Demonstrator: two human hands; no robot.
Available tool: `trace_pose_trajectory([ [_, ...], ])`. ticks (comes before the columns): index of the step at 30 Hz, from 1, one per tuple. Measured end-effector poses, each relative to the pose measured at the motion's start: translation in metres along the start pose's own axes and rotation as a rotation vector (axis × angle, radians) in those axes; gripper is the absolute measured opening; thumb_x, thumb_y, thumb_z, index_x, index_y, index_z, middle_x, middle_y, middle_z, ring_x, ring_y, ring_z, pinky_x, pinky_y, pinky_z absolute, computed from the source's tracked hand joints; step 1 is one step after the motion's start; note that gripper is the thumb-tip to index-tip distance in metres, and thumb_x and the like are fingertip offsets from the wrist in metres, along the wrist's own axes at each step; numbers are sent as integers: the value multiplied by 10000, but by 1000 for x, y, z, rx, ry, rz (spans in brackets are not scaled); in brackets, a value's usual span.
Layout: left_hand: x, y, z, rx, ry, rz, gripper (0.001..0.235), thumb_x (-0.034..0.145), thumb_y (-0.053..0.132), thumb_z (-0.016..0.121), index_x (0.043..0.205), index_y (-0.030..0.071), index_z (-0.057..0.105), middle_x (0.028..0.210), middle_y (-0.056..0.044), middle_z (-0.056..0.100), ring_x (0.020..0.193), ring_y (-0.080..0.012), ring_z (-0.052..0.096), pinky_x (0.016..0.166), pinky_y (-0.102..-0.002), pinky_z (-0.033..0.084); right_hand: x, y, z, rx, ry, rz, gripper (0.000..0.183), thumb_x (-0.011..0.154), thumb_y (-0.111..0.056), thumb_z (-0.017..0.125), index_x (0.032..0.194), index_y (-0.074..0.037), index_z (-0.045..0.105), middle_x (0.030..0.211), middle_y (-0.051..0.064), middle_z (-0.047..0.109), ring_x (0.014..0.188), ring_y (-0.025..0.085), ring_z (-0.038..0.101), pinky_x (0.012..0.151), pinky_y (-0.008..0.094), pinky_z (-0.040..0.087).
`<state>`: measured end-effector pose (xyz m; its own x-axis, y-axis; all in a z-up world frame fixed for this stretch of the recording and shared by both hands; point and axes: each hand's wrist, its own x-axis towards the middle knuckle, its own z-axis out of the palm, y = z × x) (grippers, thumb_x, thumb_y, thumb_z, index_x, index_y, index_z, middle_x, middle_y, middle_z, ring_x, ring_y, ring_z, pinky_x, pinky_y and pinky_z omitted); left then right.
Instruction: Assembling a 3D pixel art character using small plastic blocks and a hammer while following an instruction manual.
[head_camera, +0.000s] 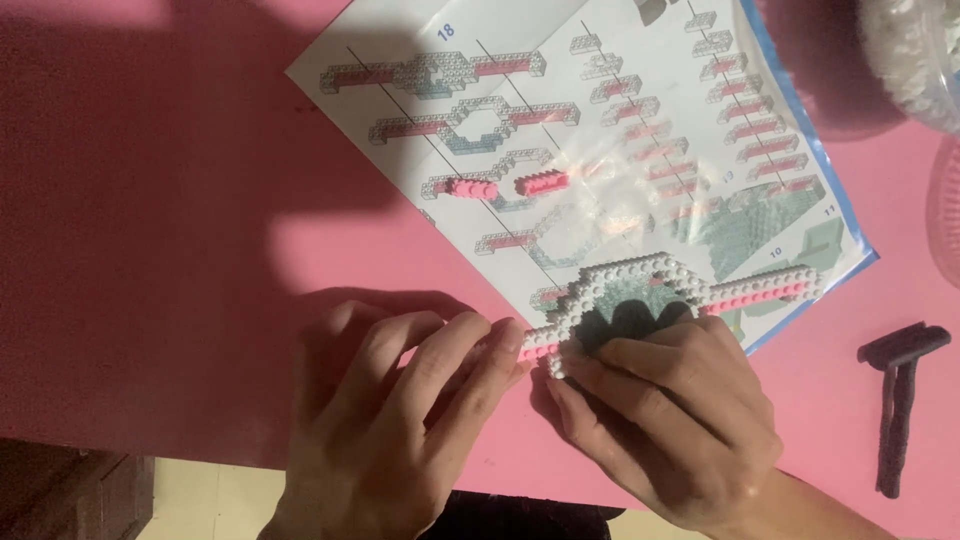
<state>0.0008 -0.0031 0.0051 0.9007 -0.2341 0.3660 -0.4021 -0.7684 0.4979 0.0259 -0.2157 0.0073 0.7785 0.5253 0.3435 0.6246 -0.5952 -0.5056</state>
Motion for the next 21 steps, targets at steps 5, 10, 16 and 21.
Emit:
trace_pose_trajectory([
  [5,-1,-4,2,15,7,34,162,1049,130,813,1186,55,769,1164,-72,668,979,-269,683,848,-505,499,0,0,1,-3,-2,0,173,854,-143,882,883,-14,771,829,93,669,604,212,532,592,378,349],
  [10,1,-1,0,-16,-14,-1,167,1050,119,803,1189,36,760,1194,-83,644,974,-268,638,860,-530,492,2,1,1,-11,5,-10,158,850,-130,880,857,-11,776,819,111,669,593,213,548,579,375,353],
  [16,0,-3,1,-16,11,31,171,1044,119,827,1186,47,764,1165,-79,661,989,-273,671,866,-510,501,1,1,0,0,-6,-15,168,849,-125,888,866,-6,771,815,97,669,594,213,541,582,379,357],
  [21,0,-4,2,-14,15,21,161,1043,126,852,1155,48,768,1167,-70,659,962,-252,645,844,-509,494,0,0,2,4,9,2,170,836,-118,893,855,0,772,810,110,671,599,207,549,585,374,368],
])
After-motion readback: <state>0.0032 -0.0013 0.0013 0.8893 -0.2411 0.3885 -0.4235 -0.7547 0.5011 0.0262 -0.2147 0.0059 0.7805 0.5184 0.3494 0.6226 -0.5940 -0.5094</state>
